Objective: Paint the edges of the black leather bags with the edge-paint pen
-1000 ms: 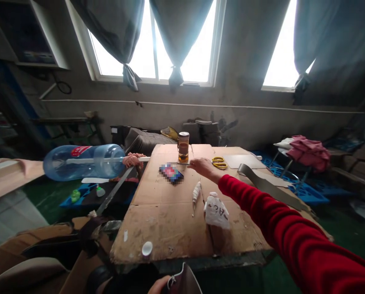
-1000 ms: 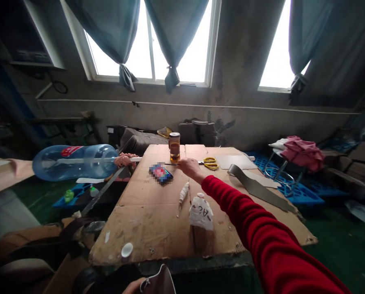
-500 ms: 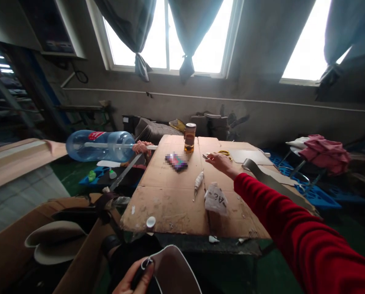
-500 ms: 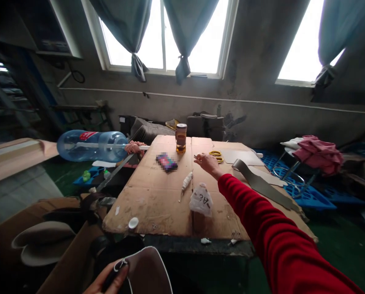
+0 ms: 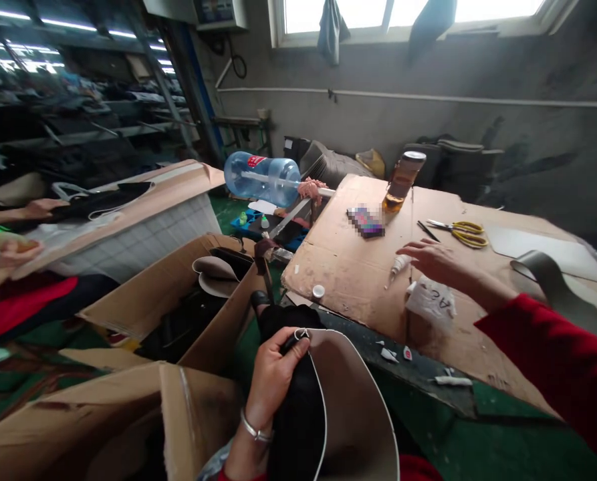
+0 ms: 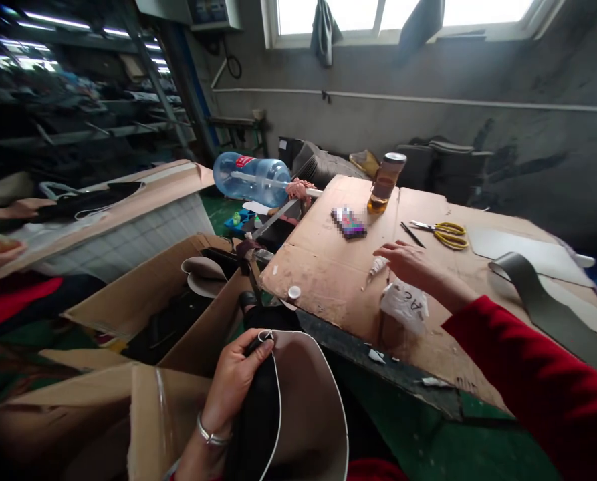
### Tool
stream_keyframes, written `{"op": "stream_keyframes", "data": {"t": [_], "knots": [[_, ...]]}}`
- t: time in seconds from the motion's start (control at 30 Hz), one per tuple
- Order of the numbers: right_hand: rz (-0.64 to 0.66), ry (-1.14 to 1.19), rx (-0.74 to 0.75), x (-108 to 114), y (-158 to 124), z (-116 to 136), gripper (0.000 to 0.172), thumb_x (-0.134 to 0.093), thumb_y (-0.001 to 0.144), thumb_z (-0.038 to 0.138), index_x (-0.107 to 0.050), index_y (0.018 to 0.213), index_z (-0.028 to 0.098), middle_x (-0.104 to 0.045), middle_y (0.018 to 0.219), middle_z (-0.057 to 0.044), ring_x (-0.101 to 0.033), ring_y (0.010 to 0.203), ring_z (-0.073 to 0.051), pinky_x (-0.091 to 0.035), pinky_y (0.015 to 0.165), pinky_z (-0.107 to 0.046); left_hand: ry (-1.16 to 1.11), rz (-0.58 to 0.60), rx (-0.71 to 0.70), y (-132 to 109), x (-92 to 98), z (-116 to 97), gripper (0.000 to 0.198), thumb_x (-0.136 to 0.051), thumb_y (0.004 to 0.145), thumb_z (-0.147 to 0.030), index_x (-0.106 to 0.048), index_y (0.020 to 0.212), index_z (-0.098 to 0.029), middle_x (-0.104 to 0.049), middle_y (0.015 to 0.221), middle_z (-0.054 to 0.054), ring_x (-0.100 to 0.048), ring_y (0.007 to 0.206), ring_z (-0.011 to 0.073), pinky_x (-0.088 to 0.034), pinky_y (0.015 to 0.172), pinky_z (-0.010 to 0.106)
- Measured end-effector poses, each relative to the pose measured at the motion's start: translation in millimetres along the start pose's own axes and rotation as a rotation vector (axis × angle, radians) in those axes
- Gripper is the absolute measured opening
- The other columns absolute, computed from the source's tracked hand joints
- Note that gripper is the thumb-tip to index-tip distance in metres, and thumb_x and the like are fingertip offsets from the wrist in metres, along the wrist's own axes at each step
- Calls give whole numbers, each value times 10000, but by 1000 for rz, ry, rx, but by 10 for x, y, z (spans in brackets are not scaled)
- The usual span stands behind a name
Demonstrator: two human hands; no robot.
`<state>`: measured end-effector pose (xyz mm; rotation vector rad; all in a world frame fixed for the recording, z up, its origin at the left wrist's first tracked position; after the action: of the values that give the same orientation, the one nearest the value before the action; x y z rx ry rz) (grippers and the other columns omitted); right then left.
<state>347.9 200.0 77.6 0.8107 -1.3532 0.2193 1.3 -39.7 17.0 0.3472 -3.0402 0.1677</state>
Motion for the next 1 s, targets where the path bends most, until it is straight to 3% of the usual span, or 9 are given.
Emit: {"op": "stream_keyframes", "data": {"t": [0.1,0.17,0.37,0.5,0.6,0.7,0.77,0.9,1.0], "knots": [[326,-13,153,-185,129,-94,504,-561,772,18,-774,1156,266,-750,1221,-94,-675,1077,-235,-522,866,-350,-52,-4,10,-15,35,34,302,-743,840,-467,-768,860,-167,-722,797,20,-635,756,185,-493,719,247],[430,-24,171,-243,189,-79,472,-568,745,-7,-786,1073,254,-764,1138,-104,-676,1036,-239,-512,879,-346,-112,6,39,-21,59,75,296,-745,846,-463,-763,866,-168,-717,777,9,-626,712,171,-493,695,242],[430,-46,214,-305,245,126,243,-603,809,24,-727,792,232,-722,819,-91,-661,866,-226,-488,775,-308,-80,19,41,-35,137,1,282,-754,844,-458,-778,896,-183,-735,795,15,-639,737,183,-496,693,239],[311,-59,183,-87,256,98,139,-630,869,125,-705,853,241,-717,1034,-99,-666,857,-207,-498,758,-316,-22,-18,-2,-13,149,-106,276,-752,834,-457,-785,895,-189,-755,830,22,-660,804,208,-501,733,241],[77,-6,69,325,279,145,99,-636,942,309,-670,999,235,-661,1187,-133,-657,752,-189,-497,645,-330,-83,3,24,46,110,-52,270,-738,848,-454,-760,851,-185,-725,780,8,-638,741,187,-493,706,238],[-405,475,-144,797,217,373,245,-747,893,434,-596,956,250,-652,830,-31,-636,625,-171,-506,562,-301,-189,49,77,124,40,46,260,-740,849,-441,-737,829,-182,-675,713,-10,-585,653,158,-477,661,234],[-618,896,-261,878,125,617,240,-749,894,408,-570,935,253,-601,671,27,-587,512,-148,-482,475,-269,-218,75,102,167,-13,78,250,-752,838,-428,-733,821,-178,-651,692,-15,-559,636,146,-463,645,227],[-752,1461,-508,426,-42,1129,237,-708,900,409,-542,871,243,-565,585,70,-451,377,-99,-329,324,-205,-211,119,136,211,-105,89,241,-764,824,-411,-742,822,-170,-671,731,8,-584,693,160,-459,656,227],[-545,1661,-755,-163,-93,1391,322,-729,880,509,-600,882,214,-521,521,81,-406,359,-78,-273,321,-179,-235,118,153,235,-138,141,237,-774,819,-403,-743,813,-168,-684,753,19,-595,718,166,-468,680,234]]}}
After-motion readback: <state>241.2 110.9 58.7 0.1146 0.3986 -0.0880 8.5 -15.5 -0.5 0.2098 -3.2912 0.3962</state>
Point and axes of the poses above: each hand's wrist, its own y-axis towards the middle knuckle, its own x-axis out of the back of the hand, z = x × y, the point moved 4 cm from there along y, towards the middle knuckle
